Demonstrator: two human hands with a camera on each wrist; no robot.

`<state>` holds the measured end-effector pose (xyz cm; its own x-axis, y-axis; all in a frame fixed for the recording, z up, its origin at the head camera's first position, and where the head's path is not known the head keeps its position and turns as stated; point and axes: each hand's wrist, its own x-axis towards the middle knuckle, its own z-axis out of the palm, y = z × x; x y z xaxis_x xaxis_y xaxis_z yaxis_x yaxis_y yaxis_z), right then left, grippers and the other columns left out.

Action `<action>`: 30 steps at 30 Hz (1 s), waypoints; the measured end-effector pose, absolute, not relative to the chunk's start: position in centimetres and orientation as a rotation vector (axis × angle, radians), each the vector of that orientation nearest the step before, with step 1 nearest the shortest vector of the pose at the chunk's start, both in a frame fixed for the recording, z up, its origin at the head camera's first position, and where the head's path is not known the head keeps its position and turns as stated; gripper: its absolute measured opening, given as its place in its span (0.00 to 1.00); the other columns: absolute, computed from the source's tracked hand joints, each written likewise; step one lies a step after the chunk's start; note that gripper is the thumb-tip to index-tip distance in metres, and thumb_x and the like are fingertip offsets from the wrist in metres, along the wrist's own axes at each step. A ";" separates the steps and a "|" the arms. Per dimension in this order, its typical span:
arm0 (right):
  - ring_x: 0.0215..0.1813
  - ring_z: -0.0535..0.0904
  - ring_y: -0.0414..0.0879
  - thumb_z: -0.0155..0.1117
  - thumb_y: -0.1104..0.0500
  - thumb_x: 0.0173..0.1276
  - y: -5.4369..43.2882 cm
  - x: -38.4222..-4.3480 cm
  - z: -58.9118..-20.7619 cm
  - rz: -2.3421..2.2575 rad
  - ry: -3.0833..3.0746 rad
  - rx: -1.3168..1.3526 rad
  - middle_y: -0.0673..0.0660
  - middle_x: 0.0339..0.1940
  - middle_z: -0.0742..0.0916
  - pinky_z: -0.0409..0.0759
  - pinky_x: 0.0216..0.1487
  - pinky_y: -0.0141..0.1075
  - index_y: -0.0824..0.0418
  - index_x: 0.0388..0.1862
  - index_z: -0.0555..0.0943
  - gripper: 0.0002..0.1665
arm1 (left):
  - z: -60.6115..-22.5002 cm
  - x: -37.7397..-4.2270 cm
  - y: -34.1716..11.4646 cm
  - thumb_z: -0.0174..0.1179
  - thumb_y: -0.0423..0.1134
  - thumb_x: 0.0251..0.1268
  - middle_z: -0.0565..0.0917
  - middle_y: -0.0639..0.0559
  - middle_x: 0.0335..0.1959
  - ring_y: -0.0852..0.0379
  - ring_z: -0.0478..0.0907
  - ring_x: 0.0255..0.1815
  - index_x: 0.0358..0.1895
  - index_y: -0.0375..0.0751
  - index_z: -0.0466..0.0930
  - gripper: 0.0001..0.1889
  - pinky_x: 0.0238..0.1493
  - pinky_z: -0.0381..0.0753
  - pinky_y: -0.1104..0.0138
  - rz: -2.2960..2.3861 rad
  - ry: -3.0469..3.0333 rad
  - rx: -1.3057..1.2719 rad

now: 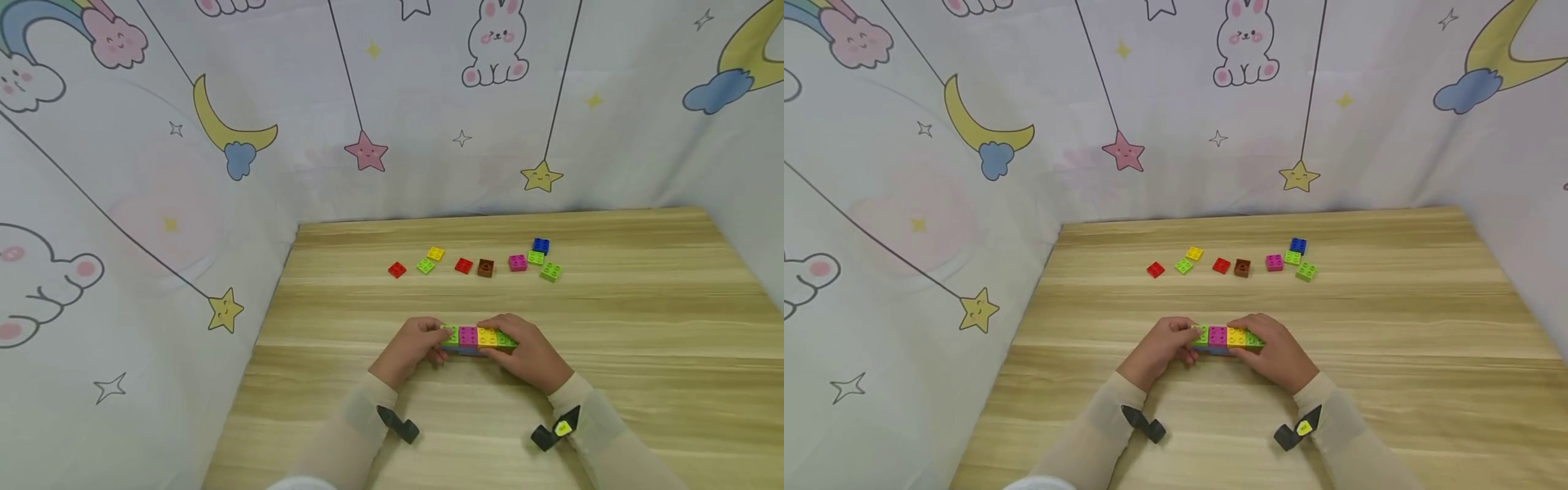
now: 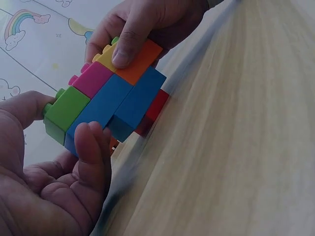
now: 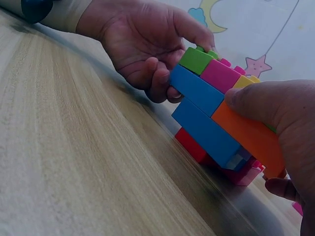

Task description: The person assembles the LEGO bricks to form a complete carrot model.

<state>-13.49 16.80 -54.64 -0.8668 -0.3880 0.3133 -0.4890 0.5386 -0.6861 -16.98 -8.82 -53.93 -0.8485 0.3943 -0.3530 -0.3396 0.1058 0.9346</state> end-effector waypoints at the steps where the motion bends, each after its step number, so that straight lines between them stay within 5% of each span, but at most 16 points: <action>1: 0.56 0.82 0.42 0.80 0.55 0.64 16.8 -13.5 -54.6 1.241 -2.646 0.756 0.45 0.55 0.87 0.83 0.55 0.46 0.48 0.60 0.84 0.25 | -53.8 -17.0 -8.8 0.64 0.40 0.71 0.83 0.46 0.25 0.57 0.81 0.22 0.35 0.37 0.83 0.09 0.24 0.82 0.70 1.796 1.854 0.053; 18: 0.55 0.81 0.41 0.81 0.55 0.61 16.6 -13.4 -54.7 1.212 -2.576 0.795 0.43 0.54 0.87 0.82 0.55 0.45 0.47 0.59 0.84 0.27 | -54.1 -16.7 -9.0 0.66 0.41 0.70 0.84 0.47 0.23 0.58 0.80 0.20 0.32 0.39 0.82 0.10 0.20 0.77 0.69 1.788 1.928 0.063; 26: 0.65 0.75 0.53 0.76 0.62 0.63 18.7 -14.8 -55.3 1.257 -2.423 0.602 0.56 0.63 0.84 0.69 0.68 0.44 0.61 0.63 0.82 0.28 | -54.5 -16.5 -8.8 0.67 0.47 0.70 0.87 0.49 0.29 0.57 0.78 0.20 0.39 0.41 0.86 0.11 0.20 0.76 0.69 1.750 2.044 0.035; 30: 0.67 0.72 0.60 0.73 0.64 0.65 21.8 -17.2 -55.7 1.224 -2.369 0.349 0.62 0.64 0.83 0.66 0.68 0.55 0.65 0.62 0.82 0.26 | -54.3 -16.4 -8.8 0.66 0.49 0.71 0.84 0.54 0.33 0.57 0.78 0.26 0.47 0.49 0.88 0.11 0.29 0.79 0.67 1.671 2.217 0.147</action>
<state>-17.24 21.85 -55.68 -0.8673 -0.0178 0.4975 -0.4160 0.5748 -0.7046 -16.38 -8.75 -54.30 -0.9299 0.2945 -0.2204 -0.1308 0.2954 0.9464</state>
